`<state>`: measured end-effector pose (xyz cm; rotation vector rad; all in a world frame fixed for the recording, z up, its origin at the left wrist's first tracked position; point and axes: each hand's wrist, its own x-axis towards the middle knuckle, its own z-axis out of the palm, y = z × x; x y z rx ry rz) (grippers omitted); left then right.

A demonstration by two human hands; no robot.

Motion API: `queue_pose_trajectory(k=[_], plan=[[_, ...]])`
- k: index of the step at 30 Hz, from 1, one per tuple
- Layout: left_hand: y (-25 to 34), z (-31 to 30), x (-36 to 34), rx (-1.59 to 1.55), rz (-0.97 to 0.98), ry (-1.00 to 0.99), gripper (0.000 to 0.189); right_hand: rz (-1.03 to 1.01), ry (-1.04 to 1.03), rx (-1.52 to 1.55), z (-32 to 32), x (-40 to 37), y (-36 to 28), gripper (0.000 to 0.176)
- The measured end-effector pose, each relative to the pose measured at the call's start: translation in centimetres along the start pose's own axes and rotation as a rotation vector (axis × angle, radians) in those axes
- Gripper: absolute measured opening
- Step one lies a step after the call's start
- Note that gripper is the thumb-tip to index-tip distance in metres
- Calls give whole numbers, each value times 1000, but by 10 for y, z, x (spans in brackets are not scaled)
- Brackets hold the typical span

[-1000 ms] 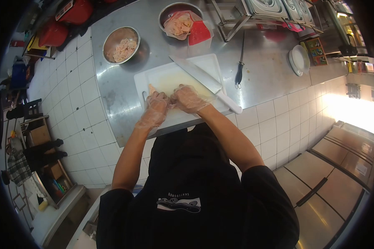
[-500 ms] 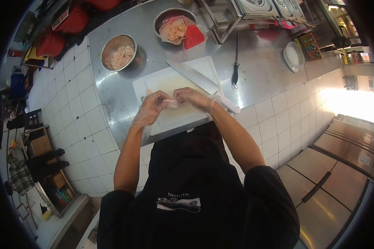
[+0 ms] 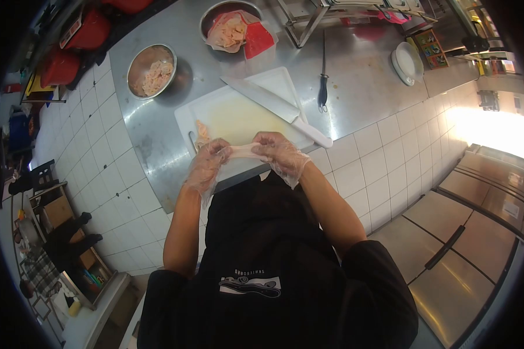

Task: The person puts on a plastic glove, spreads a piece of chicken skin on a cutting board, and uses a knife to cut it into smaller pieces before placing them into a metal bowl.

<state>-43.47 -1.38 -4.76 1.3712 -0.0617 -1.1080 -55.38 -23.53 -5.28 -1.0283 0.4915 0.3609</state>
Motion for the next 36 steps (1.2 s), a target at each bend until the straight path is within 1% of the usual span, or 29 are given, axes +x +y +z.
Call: queue_pose_trajectory(k=[1,4,7,8,9,10,11,13,16,19,22,25,28,31,32,34,36], plan=[[-5,1,0,-9,-18,3,17,-14,35,128,-1,0,5,14],[-25,8,4,214,138,197,18,-60,74,273,-5,-1,16,15],[-36,21,7,596,371,454,16,-294,417,-498,3,4,21,13],[-37,24,7,655,355,473,14,-273,461,-659,6,2,19,11],[-32,28,6,714,339,487,12,-249,506,-821,19,-7,0,9],[-27,32,5,774,319,502,10,-271,516,-950,21,-7,-3,7],[-23,36,5,794,358,497,9,-294,531,-1079,23,-8,-6,6],[-19,41,7,832,441,485,6,-447,496,-1271,14,2,-1,9],[-21,38,14,1025,634,484,6,-475,499,-1415,7,12,0,12],[-22,31,18,1097,581,511,10,-588,476,-1530,0,24,-2,12],[-16,27,21,1155,503,572,13,-578,467,-1621,-7,32,0,19],[-5,38,9,1132,700,625,21,-643,450,-1638,-11,38,-1,26],[-22,43,-1,1187,780,337,43,-700,407,-1671,-15,41,-5,31],[-37,65,-4,1317,637,196,57,-675,406,-1696,-18,47,-9,31],[-40,70,-8,1330,565,165,66,-682,409,-1692,-19,49,-11,31],[-38,80,-9,1340,520,183,69,-684,423,-1686,-20,46,-18,30],[-35,89,-6,1362,489,169,71,-639,458,-1665,-20,39,-30,27]])
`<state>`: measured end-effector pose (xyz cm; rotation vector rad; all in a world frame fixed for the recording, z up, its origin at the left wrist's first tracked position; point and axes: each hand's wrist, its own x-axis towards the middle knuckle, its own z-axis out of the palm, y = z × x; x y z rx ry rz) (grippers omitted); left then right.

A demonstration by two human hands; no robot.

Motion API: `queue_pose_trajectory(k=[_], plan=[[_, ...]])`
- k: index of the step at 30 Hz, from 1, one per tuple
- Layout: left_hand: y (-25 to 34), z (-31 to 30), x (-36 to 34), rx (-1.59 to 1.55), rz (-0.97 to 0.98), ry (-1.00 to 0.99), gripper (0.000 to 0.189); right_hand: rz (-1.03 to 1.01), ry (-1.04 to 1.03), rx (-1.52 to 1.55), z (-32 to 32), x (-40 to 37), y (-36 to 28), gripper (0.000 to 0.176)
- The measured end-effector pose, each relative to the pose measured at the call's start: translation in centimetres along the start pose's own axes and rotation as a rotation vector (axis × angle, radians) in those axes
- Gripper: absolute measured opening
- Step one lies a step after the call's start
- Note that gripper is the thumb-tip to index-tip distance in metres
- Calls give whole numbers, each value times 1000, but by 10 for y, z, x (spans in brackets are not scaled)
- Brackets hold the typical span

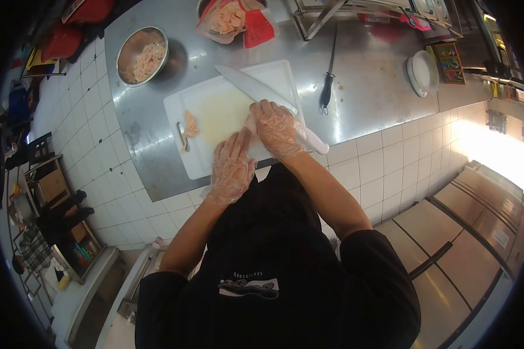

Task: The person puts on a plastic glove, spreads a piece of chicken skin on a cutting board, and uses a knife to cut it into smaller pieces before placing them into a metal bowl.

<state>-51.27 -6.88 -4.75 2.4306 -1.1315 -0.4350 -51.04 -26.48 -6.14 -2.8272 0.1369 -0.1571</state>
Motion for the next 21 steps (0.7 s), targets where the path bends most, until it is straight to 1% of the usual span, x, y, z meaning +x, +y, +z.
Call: queue_pose_trajectory(k=[2,4,7,8,11,14,17,19,21], plan=[[5,-1,7,30,14,-41,73,82,-3,51,-17,2,0,24],[11,2,13,27,8,-32,74,197,-3,139,-35,-3,8,21],[15,6,23,-27,19,-11,75,225,29,82,-59,-22,23,20],[16,7,26,-57,26,-4,75,278,-67,34,-66,-30,27,28],[9,1,37,-122,147,-80,69,318,-241,20,-69,-54,34,37],[10,-20,44,-108,259,-53,57,319,-247,23,-59,-56,36,45],[-7,-46,49,-179,247,148,45,356,-346,-69,-56,-47,39,42],[-19,-66,50,-197,172,324,38,305,-312,-113,-62,-45,33,36],[-40,-84,54,-193,120,401,37,273,-264,-124,-60,-48,27,29]])
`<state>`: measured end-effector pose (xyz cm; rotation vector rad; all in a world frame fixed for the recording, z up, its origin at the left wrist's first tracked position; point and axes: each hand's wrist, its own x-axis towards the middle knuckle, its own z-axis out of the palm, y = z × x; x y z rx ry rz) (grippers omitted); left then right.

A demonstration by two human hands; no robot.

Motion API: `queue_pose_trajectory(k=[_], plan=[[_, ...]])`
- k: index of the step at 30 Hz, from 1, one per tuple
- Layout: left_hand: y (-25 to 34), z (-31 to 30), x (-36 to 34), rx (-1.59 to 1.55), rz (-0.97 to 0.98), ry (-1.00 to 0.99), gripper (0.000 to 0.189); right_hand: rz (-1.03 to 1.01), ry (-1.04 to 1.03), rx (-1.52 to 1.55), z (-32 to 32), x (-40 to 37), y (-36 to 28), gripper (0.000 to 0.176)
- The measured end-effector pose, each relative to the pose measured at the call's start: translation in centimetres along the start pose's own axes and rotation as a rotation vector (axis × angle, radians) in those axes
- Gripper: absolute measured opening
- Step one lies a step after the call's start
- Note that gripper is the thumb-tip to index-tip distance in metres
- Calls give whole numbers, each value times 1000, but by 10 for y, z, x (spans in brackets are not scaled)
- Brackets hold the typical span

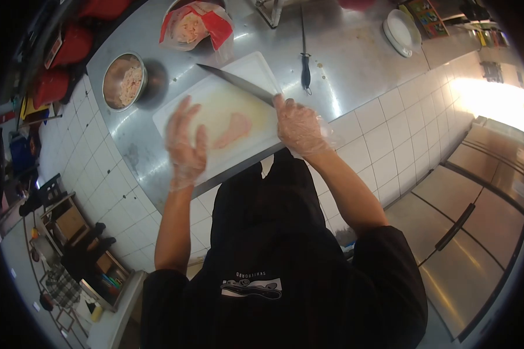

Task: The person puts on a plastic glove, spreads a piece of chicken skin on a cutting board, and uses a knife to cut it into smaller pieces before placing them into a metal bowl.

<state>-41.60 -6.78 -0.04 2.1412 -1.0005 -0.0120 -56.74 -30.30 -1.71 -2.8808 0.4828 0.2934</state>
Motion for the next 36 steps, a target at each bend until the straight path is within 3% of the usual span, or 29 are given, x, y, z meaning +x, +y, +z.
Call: queue_pose_trajectory(k=[2,5,6,8,11,16,23,36], plan=[[-9,-14,14,-66,25,96,36,-4,58,27,7,-8,-5,21],[-7,-28,34,-114,113,168,34,113,-77,90,-6,-30,-35,15],[-7,-28,39,-123,150,181,34,78,-37,108,5,-39,-43,14],[-8,-21,50,-123,211,120,35,7,38,144,37,-58,-59,13],[-15,7,66,1,233,26,39,20,2,274,28,-60,-87,14],[-48,68,71,255,95,-174,63,-18,29,73,57,-49,-104,14],[-56,80,67,327,131,-204,79,-63,-68,-82,57,-41,-109,18],[-58,66,84,305,141,-190,82,-7,-51,141,57,-19,-116,20]])
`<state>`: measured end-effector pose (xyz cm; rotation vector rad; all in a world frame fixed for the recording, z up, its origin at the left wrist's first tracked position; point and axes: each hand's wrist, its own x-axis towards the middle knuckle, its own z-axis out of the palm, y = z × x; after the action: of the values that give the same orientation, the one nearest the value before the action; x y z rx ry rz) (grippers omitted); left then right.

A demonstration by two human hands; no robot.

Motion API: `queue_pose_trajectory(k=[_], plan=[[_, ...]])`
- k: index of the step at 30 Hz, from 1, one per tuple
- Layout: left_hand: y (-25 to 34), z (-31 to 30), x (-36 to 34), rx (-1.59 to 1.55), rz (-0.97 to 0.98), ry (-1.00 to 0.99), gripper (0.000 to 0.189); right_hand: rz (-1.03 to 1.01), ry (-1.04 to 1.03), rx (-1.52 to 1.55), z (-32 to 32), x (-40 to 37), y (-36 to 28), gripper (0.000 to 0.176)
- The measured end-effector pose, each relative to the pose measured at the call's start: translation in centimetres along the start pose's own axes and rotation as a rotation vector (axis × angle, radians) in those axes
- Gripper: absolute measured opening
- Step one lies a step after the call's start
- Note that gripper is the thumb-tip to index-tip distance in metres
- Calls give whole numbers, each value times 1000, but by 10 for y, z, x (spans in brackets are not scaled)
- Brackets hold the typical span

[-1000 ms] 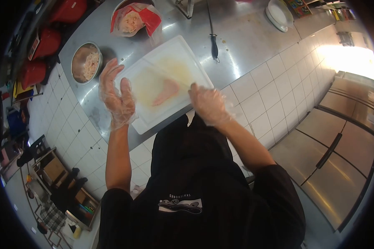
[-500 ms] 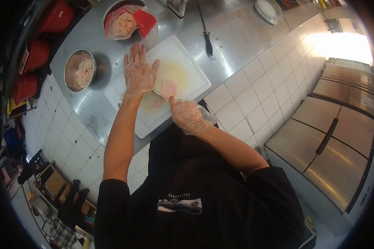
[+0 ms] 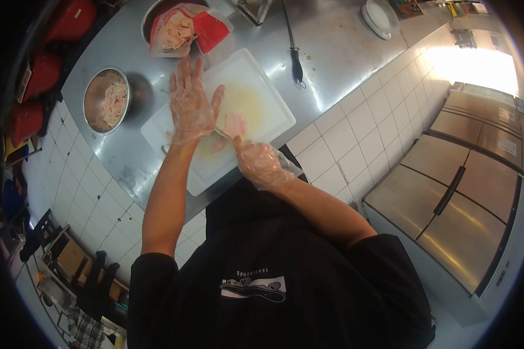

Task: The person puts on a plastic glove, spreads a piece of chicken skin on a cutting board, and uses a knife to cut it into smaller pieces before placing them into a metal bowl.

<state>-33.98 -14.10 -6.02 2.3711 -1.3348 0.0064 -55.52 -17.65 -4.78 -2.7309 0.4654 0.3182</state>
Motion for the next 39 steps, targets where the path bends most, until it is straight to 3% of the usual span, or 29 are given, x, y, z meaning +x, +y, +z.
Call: queue_pose_trajectory(k=[5,8,11,14,17,20,23,26,29,32,34,36,39], plan=[[-2,2,6,2,-10,-30,84,52,-71,19,-12,7,-6,18],[-4,6,3,5,5,-16,85,-53,100,49,24,3,6,46],[6,9,-6,-11,-5,-1,83,50,-72,-8,7,-21,8,22],[4,7,-4,25,-4,-6,84,34,-157,55,-11,-7,5,48],[-10,1,6,93,-19,-26,85,120,-191,153,-13,15,-6,42],[5,8,-12,67,0,26,84,48,-96,32,-11,-9,-2,30],[13,12,-16,55,-35,5,83,10,-18,113,6,-17,9,21],[0,6,0,67,-36,32,78,131,-118,55,-4,13,-6,18],[-6,0,2,13,10,201,62,100,-54,122,-10,16,-11,17],[9,-25,-42,-160,-206,455,45,141,-93,176,-3,19,-8,19],[12,-13,-96,-299,-305,406,39,122,-61,184,0,17,-8,18],[41,-20,-128,-297,-364,142,39,98,-23,175,4,17,-5,19],[60,-13,-138,-250,-310,123,37,83,-8,178,11,19,-2,20]])
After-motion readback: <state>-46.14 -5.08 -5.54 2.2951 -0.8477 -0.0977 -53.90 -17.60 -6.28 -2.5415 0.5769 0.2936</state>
